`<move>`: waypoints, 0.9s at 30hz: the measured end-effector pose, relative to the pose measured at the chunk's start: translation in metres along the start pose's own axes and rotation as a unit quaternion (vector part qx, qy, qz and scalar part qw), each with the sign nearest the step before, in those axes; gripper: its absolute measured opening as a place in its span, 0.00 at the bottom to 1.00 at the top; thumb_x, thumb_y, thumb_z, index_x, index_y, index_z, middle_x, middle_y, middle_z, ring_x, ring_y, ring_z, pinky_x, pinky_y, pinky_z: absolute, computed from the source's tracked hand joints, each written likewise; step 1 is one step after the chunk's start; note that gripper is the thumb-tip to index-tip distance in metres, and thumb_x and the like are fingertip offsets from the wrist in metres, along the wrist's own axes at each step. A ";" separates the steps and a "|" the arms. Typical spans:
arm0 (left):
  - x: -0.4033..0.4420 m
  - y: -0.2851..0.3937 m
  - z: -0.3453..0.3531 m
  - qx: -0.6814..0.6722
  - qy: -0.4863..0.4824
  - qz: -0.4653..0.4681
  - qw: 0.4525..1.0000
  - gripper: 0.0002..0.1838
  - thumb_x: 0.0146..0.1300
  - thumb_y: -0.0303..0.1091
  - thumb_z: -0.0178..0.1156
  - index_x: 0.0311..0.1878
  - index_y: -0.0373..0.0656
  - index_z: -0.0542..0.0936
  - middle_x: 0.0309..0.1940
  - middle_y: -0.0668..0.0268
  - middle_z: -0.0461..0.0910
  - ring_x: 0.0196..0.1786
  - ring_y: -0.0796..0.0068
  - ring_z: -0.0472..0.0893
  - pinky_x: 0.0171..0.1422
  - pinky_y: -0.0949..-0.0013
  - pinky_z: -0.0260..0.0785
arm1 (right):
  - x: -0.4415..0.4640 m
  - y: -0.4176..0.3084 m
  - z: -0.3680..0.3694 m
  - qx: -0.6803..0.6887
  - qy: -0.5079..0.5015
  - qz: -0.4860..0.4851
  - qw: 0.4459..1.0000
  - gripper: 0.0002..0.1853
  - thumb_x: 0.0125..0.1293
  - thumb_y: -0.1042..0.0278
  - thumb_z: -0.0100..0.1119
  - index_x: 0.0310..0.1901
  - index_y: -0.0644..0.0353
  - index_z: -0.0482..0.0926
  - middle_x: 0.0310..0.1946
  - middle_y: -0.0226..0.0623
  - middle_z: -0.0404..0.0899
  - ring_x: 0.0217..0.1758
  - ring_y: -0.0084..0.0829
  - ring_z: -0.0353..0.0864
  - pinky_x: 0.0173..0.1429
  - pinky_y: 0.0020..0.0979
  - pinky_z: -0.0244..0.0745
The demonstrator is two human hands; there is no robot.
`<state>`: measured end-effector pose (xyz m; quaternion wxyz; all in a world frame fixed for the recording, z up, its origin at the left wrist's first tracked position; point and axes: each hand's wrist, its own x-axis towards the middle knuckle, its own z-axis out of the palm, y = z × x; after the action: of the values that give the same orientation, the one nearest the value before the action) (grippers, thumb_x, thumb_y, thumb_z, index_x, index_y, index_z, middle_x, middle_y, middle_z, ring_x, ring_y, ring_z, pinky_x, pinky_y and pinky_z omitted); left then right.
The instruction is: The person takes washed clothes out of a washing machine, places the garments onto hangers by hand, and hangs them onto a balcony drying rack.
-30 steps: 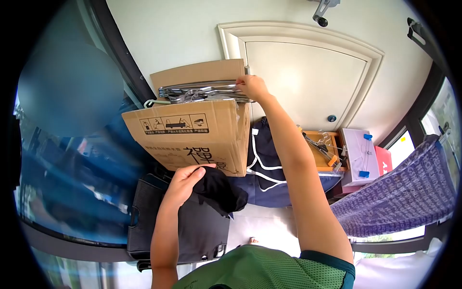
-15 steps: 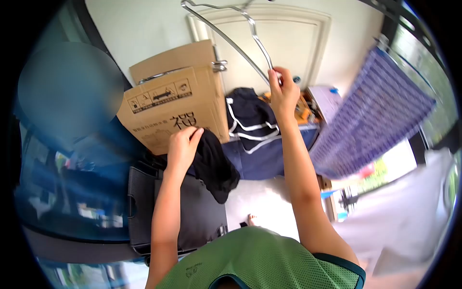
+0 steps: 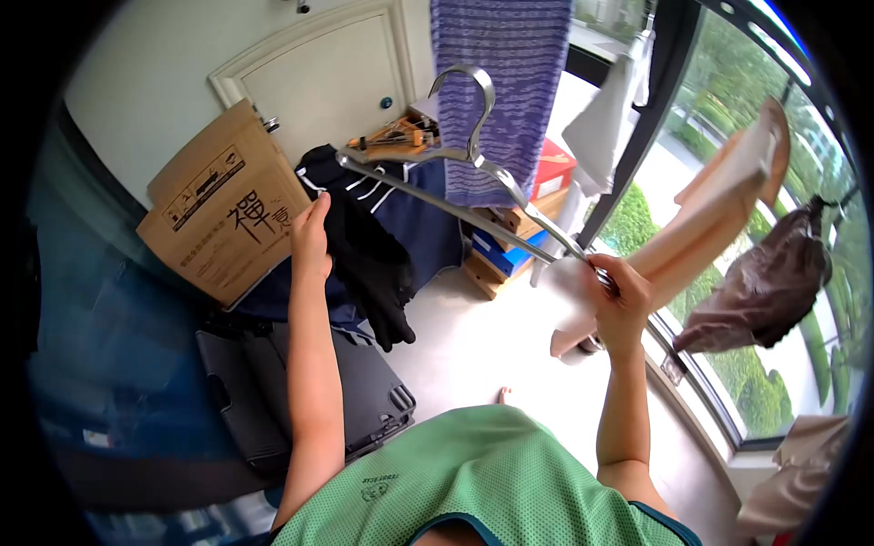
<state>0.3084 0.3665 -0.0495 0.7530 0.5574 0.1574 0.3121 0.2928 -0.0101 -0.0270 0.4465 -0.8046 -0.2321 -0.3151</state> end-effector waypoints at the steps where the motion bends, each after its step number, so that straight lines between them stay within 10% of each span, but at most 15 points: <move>1: 0.002 -0.010 -0.003 -0.003 -0.042 -0.022 0.999 0.18 0.61 0.37 0.57 0.46 0.29 0.77 0.39 0.65 0.78 0.43 0.80 0.73 0.50 0.78 0.63 | -0.008 -0.002 -0.024 -0.020 -0.005 -0.006 1.000 0.08 0.51 0.80 0.64 0.34 0.66 0.78 0.19 0.24 0.71 0.19 0.11 0.61 0.22 0.16 0.52; 8: -0.092 0.006 0.075 0.033 -0.115 0.023 0.993 0.17 0.62 0.36 0.56 0.45 0.30 0.78 0.23 0.78 0.71 0.25 0.91 0.63 0.29 0.83 0.56 | -0.047 -0.023 -0.155 -0.094 -0.034 0.028 0.995 0.07 0.47 0.79 0.66 0.30 0.64 0.79 0.19 0.31 0.76 0.19 0.16 0.69 0.24 0.19 0.62; 27: -0.388 -0.046 0.266 0.056 -0.524 -0.007 0.850 0.13 0.63 0.35 0.55 0.38 0.32 0.80 0.22 0.75 0.72 0.27 0.88 0.69 0.32 0.83 0.60 | -0.231 -0.017 -0.526 -0.123 0.038 0.225 0.966 0.04 0.51 0.76 0.64 0.29 0.65 0.80 0.18 0.21 0.71 0.20 0.08 0.62 0.23 0.13 0.53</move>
<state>0.1848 -0.0897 -0.0484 0.6936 0.6783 -0.2391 -0.0409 -0.0360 -0.4781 0.0295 0.4121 -0.8722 0.0123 -0.2630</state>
